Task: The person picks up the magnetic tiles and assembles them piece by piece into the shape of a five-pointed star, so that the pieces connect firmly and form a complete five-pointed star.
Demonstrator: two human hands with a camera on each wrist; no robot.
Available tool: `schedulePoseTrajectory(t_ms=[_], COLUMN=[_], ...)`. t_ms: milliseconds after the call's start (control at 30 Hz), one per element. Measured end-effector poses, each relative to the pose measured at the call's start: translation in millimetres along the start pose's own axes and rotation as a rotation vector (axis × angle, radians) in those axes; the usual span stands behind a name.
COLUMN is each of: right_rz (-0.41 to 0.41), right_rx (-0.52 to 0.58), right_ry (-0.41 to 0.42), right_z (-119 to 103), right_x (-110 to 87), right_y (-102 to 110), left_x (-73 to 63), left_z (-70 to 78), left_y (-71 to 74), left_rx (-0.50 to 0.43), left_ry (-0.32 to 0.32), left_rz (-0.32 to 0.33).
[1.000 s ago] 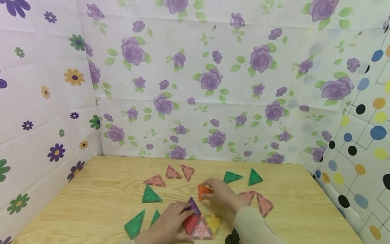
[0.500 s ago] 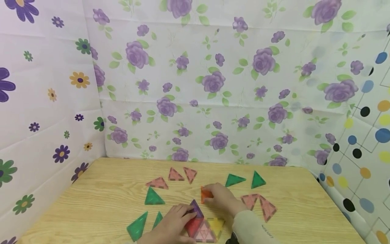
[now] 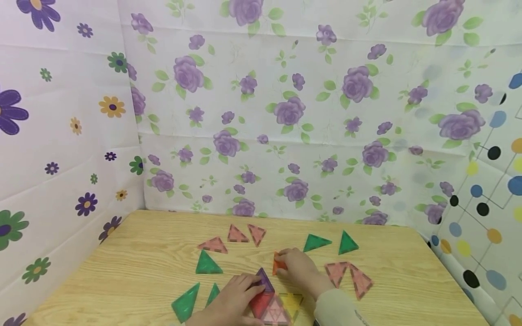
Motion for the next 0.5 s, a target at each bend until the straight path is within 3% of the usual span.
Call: schedulePoseTrajectory(t_ms=[500], right_rz=[-0.004], right_rx=[-0.055], right_ry=[-0.026], right_z=[-3], right_x=[-14.2], right_y=[9], left_x=[-0.1], left_z=[-1.6], left_y=[-0.2], left_rx=[-0.02], left_ry=[0.008], left_rz=[-0.004])
Point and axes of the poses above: each hand's wrist, its own x-axis towards the middle knuckle, its own y-axis out of the back of the hand, z = x × y, the point moved 5 cm from there along x, towards the middle knuckle, and after that the axes turned 15 degrees about z, right-handed, at the moved point
